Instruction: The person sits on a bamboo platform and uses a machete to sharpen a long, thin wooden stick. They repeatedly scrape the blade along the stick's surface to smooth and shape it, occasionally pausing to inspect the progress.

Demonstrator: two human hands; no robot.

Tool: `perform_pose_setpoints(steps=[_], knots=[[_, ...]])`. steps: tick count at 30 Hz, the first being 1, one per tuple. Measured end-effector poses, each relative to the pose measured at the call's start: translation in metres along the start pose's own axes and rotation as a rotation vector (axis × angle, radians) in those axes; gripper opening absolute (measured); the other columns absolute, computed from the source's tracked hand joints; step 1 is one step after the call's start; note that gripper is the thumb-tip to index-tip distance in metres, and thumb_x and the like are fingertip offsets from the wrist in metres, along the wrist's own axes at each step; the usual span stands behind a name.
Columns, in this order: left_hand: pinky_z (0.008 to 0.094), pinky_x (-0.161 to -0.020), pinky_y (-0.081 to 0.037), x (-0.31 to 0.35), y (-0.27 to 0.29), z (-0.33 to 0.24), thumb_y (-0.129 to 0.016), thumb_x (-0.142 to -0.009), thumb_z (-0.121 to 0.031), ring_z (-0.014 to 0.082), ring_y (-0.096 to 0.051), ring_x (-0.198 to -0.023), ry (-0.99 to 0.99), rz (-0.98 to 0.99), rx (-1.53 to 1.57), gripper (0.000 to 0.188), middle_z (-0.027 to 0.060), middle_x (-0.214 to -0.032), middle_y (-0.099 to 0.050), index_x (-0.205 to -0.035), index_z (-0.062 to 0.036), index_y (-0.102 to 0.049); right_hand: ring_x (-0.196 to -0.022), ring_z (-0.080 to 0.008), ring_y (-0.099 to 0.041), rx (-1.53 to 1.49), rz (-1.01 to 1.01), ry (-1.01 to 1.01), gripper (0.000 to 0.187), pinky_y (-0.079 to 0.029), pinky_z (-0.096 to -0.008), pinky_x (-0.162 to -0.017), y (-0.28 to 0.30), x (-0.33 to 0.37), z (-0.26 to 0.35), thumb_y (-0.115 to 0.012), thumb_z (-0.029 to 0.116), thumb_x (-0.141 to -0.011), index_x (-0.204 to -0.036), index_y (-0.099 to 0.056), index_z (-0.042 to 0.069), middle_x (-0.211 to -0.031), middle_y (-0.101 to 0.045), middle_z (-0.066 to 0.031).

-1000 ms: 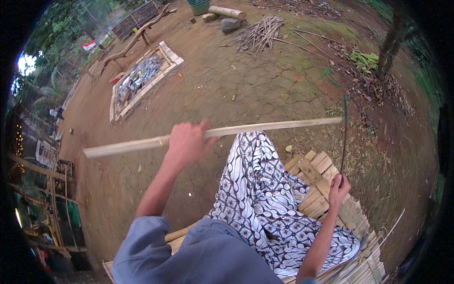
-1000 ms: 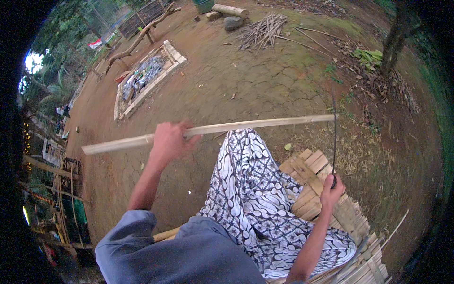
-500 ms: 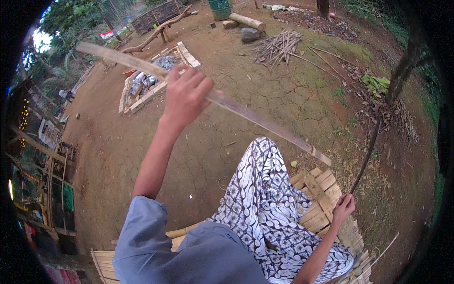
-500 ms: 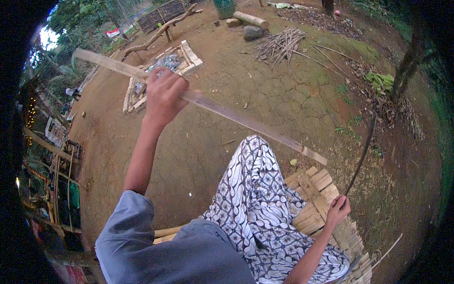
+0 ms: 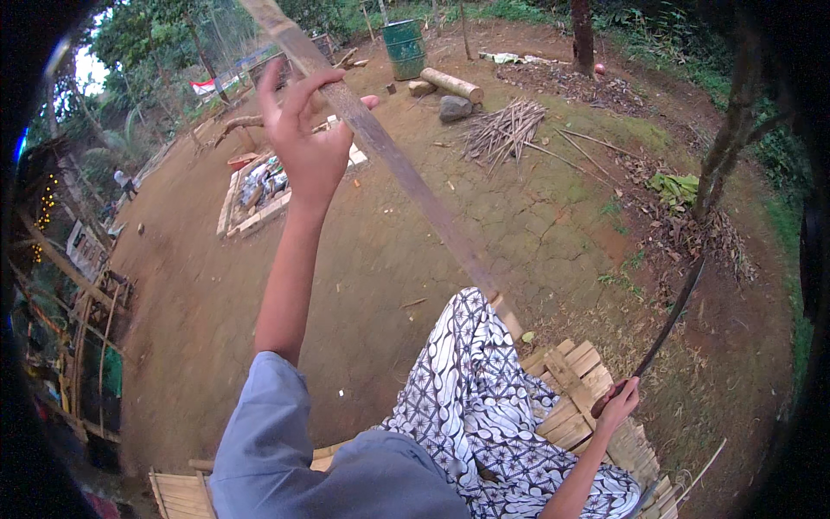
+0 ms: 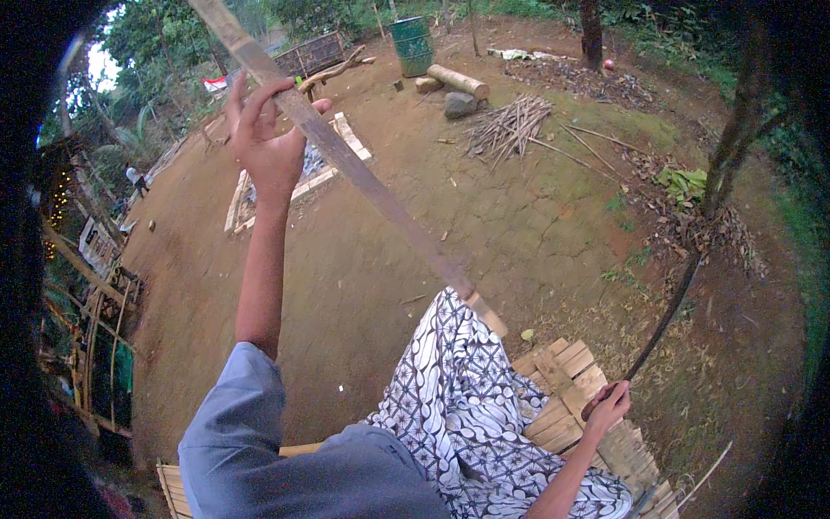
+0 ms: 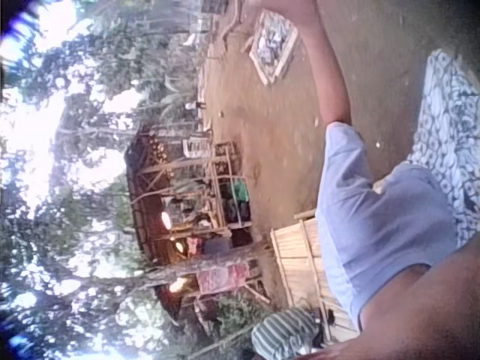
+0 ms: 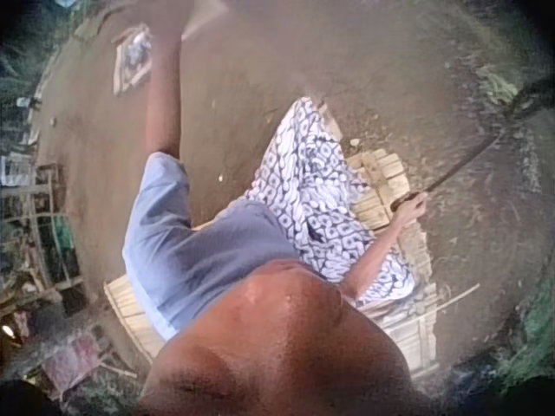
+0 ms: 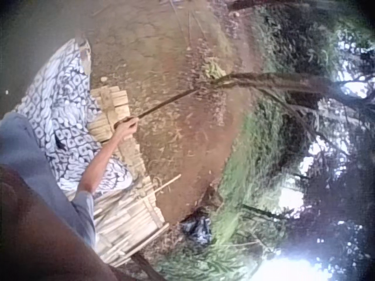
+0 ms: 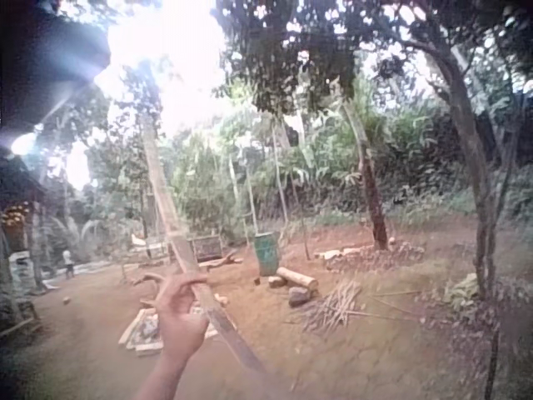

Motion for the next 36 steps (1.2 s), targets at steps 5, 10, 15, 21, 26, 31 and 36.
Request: perform_pose_setpoints(steps=[5, 10, 15, 21, 26, 31, 36], knots=[[0.0385, -0.089, -0.052, -0.001, -0.046, 0.013, -0.057, -0.084, 0.002, 0.0307, -0.052, -0.114, 0.314, 0.343, 0.728, 0.037, 0.021, -0.127, -0.048, -0.119, 0.0049, -0.049, -0.04, -0.0085, -0.039, -0.056, -0.054, -0.026, 0.045, -0.03, -0.0231, -0.036, 0.005, -0.002, -0.003, -0.039, 0.042, -0.097, -0.068, -0.043, 0.007, -0.051, -0.042, -0.0011], [0.0445, -0.083, -0.055, -0.001, -0.071, -0.012, -0.045, -0.082, 0.007, 0.0349, -0.057, -0.106, 0.589, 0.49, 1.349, 0.045, 0.0243, -0.133, -0.041, -0.127, 0.0063, -0.042, -0.039, -0.0089, -0.038, -0.126, -0.092, -0.046, 0.045, -0.03, -0.0232, -0.036, 0.006, 0.001, 0.002, -0.04, 0.044, -0.096, -0.068, -0.042, 0.008, -0.051, -0.04, -0.0004], [0.044, -0.081, -0.056, 0.014, -0.095, -0.044, -0.047, -0.079, 0.007, 0.0357, -0.057, -0.105, 0.595, 0.656, 1.387, 0.048, 0.0279, -0.133, -0.039, -0.126, 0.0022, -0.042, -0.038, -0.0086, -0.038, -0.167, -0.094, -0.04, 0.045, -0.03, -0.0228, -0.035, 0.012, -0.003, -0.001, -0.041, 0.045, -0.095, -0.068, -0.042, 0.008, -0.051, -0.039, -0.0003], [0.0415, -0.078, -0.056, 0.061, -0.122, -0.076, -0.049, -0.087, -0.001, 0.0332, -0.059, -0.101, 0.814, 0.646, 1.373, 0.035, 0.0262, -0.123, -0.048, -0.12, -0.0023, -0.039, -0.038, -0.0084, -0.039, -0.103, -0.085, -0.046, 0.045, -0.031, -0.0226, -0.035, 0.007, 0.003, 0.006, -0.04, 0.042, -0.096, -0.068, -0.042, 0.007, -0.051, -0.042, -0.0009], [0.0374, -0.071, -0.057, 0.108, -0.133, -0.087, -0.049, -0.092, -0.009, 0.0281, -0.065, -0.085, 1.041, 0.693, 1.379, 0.022, 0.0215, -0.105, -0.06, -0.112, 0.0003, -0.048, -0.038, -0.0089, -0.041, -0.041, -0.069, -0.03, 0.047, -0.032, -0.0229, -0.035, 0.006, 0.001, 0.002, -0.039, 0.043, -0.096, -0.067, -0.042, 0.006, -0.051, -0.042, -0.0015], [0.0342, -0.067, -0.056, 0.167, -0.13, -0.102, -0.05, -0.093, -0.013, 0.0247, -0.066, -0.077, 1.148, 0.603, 1.302, 0.018, 0.0186, -0.096, -0.064, -0.103, 0.0001, -0.055, -0.039, -0.0091, -0.042, 0.01, -0.045, -0.031, 0.047, -0.032, -0.0236, -0.036, 0.005, 0.001, 0.0, -0.04, 0.041, -0.096, -0.066, -0.044, 0.005, -0.05, -0.044, -0.0021], [0.0341, -0.067, -0.056, 0.2, -0.139, -0.105, -0.051, -0.092, -0.015, 0.0248, -0.066, -0.077, 1.307, 0.48, 1.448, 0.019, 0.0191, -0.096, -0.063, -0.103, -0.0004, -0.057, -0.039, -0.0081, -0.042, 0.023, -0.038, -0.021, 0.044, -0.032, -0.0226, -0.036, 0.0, 0.0, 0.003, -0.04, 0.038, -0.097, -0.067, -0.046, 0.005, -0.049, -0.044, -0.0013]])
Point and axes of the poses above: each hand's wrist, its own x-axis away from the middle knuckle, its own y-axis out of the back of the hand, z = x × y, the point moved 8 cm from there along -x, towards the middle knuckle
